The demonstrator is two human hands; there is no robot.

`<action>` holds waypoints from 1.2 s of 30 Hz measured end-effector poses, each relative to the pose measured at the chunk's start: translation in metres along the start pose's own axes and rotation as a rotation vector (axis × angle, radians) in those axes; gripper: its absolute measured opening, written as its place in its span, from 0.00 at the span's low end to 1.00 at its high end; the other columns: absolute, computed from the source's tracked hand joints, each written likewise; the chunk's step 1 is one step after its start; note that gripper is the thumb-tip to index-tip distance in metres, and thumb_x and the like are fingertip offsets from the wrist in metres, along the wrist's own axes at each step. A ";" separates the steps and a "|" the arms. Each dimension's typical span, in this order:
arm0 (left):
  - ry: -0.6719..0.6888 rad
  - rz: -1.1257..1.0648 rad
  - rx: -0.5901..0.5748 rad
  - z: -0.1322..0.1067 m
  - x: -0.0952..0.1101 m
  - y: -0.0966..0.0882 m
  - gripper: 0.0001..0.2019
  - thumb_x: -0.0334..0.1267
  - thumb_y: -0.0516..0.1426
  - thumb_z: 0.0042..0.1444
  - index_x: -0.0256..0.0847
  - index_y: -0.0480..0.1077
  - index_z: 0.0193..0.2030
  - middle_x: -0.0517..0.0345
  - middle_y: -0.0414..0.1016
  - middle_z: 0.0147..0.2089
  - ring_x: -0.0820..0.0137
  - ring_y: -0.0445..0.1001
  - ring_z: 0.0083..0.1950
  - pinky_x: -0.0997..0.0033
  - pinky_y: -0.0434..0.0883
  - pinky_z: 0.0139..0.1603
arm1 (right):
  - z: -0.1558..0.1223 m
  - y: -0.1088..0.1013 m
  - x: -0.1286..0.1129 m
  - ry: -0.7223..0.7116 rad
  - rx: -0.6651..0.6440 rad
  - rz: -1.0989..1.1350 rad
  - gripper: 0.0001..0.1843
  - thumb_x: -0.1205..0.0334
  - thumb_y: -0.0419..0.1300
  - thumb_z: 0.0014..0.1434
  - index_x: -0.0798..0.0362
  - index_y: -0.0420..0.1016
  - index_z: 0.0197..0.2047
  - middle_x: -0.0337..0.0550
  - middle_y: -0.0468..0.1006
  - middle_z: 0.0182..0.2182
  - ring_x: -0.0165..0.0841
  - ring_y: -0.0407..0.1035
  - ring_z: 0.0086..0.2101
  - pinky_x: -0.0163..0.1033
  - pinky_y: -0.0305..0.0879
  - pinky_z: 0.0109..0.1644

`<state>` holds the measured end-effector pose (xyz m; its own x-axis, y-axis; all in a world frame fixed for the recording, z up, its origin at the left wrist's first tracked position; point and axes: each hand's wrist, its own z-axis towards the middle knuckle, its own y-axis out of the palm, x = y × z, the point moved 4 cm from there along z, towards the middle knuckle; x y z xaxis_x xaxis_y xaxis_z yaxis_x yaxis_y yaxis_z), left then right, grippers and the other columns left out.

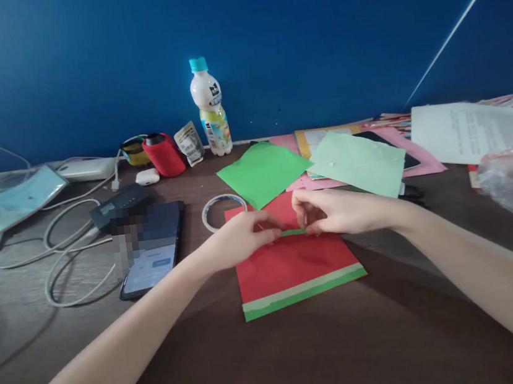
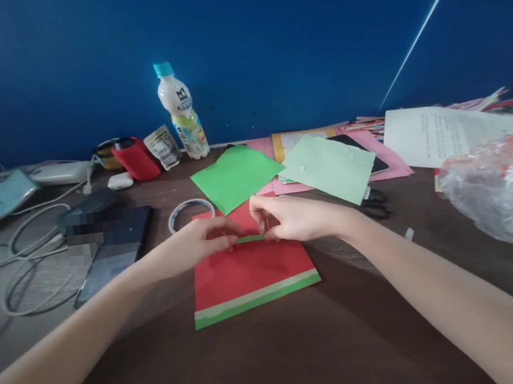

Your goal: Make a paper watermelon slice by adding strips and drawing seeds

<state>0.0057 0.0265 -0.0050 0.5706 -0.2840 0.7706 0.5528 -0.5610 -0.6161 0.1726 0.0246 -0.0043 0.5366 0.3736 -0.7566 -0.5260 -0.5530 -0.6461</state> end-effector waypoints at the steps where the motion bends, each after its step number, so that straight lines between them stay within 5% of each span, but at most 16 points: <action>1: -0.018 -0.036 -0.022 0.000 -0.003 0.002 0.09 0.40 0.53 0.50 0.41 0.72 0.35 0.58 0.76 0.32 0.70 0.72 0.33 0.74 0.67 0.34 | 0.000 -0.001 0.000 -0.006 0.004 -0.002 0.09 0.70 0.54 0.49 0.49 0.58 0.33 0.39 0.71 0.31 0.31 0.66 0.30 0.33 0.60 0.27; 6: -0.144 -0.233 -0.179 -0.002 -0.012 0.012 0.06 0.36 0.54 0.47 0.38 0.71 0.27 0.59 0.74 0.23 0.73 0.72 0.25 0.78 0.67 0.22 | 0.000 -0.001 0.002 -0.003 -0.015 -0.048 0.08 0.70 0.53 0.50 0.49 0.58 0.33 0.38 0.71 0.31 0.30 0.65 0.29 0.34 0.60 0.28; 10: -0.213 -0.292 -0.178 0.000 -0.017 0.015 0.06 0.36 0.56 0.46 0.36 0.71 0.24 0.58 0.74 0.23 0.75 0.71 0.21 0.79 0.67 0.20 | 0.002 -0.001 0.005 0.019 -0.015 -0.070 0.06 0.69 0.53 0.51 0.50 0.61 0.34 0.39 0.72 0.32 0.30 0.66 0.30 0.35 0.61 0.30; 14: -0.306 -0.449 -0.115 0.001 -0.021 0.016 0.06 0.36 0.57 0.46 0.35 0.70 0.27 0.55 0.76 0.25 0.74 0.73 0.22 0.79 0.68 0.20 | 0.001 -0.016 -0.004 -0.002 0.317 -0.158 0.03 0.63 0.55 0.52 0.51 0.67 0.32 0.41 0.72 0.38 0.34 0.65 0.38 0.41 0.61 0.41; 17: -0.354 -0.573 -0.098 0.001 -0.022 0.018 0.07 0.37 0.57 0.46 0.34 0.69 0.28 0.53 0.77 0.28 0.74 0.74 0.23 0.79 0.69 0.21 | -0.001 -0.019 -0.016 -0.001 0.487 0.013 0.06 0.59 0.56 0.52 0.53 0.68 0.31 0.43 0.72 0.35 0.33 0.66 0.36 0.41 0.62 0.40; 21: -0.375 -0.662 -0.128 0.000 -0.022 0.019 0.06 0.33 0.58 0.46 0.34 0.70 0.32 0.52 0.78 0.29 0.72 0.76 0.27 0.77 0.72 0.28 | 0.004 0.007 -0.021 0.131 0.285 0.274 0.08 0.59 0.58 0.50 0.55 0.70 0.29 0.42 0.71 0.28 0.29 0.65 0.27 0.36 0.62 0.30; 27: -0.383 -0.697 -0.188 -0.002 -0.022 0.017 0.06 0.29 0.56 0.46 0.33 0.70 0.33 0.52 0.78 0.29 0.69 0.76 0.34 0.72 0.72 0.38 | 0.010 0.035 -0.015 0.221 0.305 0.313 0.05 0.64 0.58 0.50 0.56 0.69 0.25 0.40 0.67 0.31 0.25 0.62 0.26 0.34 0.59 0.30; 36: -0.351 -0.695 -0.282 0.000 -0.026 0.016 0.07 0.29 0.56 0.47 0.33 0.71 0.34 0.51 0.78 0.33 0.69 0.76 0.38 0.70 0.70 0.44 | 0.013 0.038 -0.015 0.229 0.309 0.307 0.06 0.62 0.58 0.49 0.55 0.70 0.25 0.40 0.67 0.32 0.29 0.64 0.34 0.37 0.58 0.41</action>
<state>-0.0004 0.0246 -0.0343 0.3370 0.4332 0.8360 0.7032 -0.7062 0.0825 0.1361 0.0078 -0.0192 0.4388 0.0351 -0.8979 -0.8354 -0.3521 -0.4221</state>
